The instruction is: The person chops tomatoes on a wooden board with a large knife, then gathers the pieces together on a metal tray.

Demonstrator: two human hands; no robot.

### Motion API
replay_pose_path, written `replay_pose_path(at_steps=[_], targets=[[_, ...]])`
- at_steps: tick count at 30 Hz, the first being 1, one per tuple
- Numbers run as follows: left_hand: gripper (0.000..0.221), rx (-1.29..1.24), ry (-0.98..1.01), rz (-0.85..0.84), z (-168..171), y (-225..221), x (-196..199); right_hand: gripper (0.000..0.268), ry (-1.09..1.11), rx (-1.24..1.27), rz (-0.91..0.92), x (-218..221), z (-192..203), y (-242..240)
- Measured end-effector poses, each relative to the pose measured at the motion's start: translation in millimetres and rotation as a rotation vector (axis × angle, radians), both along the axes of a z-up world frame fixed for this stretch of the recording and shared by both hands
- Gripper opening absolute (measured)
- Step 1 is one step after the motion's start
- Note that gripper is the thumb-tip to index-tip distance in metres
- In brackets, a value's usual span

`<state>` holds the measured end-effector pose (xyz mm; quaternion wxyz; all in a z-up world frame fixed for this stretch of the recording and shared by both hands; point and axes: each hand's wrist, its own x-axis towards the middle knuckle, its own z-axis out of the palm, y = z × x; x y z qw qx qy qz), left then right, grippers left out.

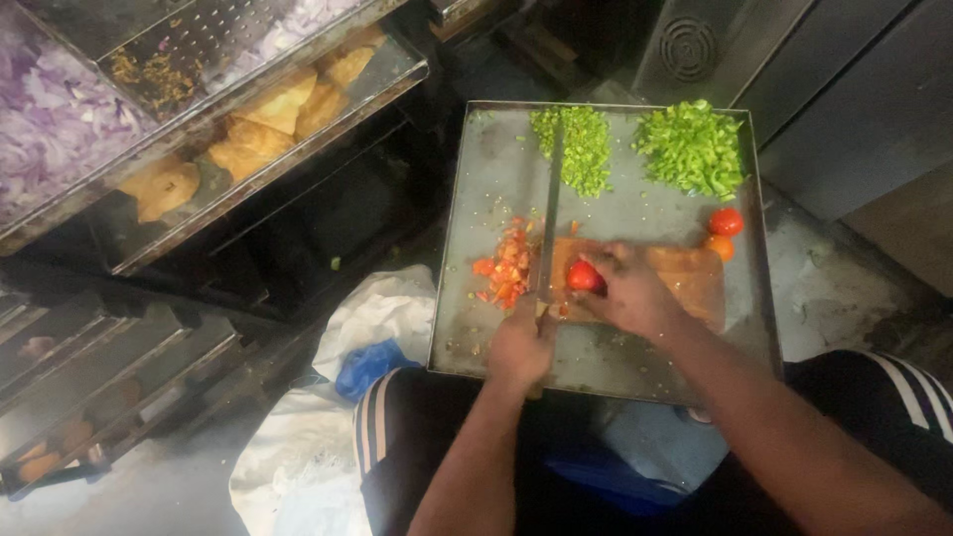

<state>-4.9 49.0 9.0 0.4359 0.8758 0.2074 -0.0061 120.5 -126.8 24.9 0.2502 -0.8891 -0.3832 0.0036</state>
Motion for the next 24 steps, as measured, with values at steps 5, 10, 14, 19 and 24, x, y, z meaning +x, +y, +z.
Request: replay_pose_path(at_steps=[5,10,14,19,24], targets=[[0.05,0.322,0.114,-0.257,30.0,0.2,-6.0,0.058,0.231,0.114,-0.067,-5.6,1.0,-9.9],[0.032,0.366,0.143,-0.283,44.0,-9.8,-25.6,0.038,0.044,0.174,-0.037,-8.9,-8.3,-12.4],[0.032,0.273,0.041,-0.251,55.9,-15.3,-31.3,0.034,-0.04,0.169,-0.01,-5.4,-13.9,-14.9],[0.034,0.257,0.153,-0.283,81.0,-20.4,-26.6,0.032,-0.032,0.158,-0.021,-6.2,-14.6,-14.0],[0.038,0.17,0.232,-0.285,94.6,-12.7,-48.3,0.036,-0.045,0.193,-0.015,-4.7,-14.3,-14.6]])
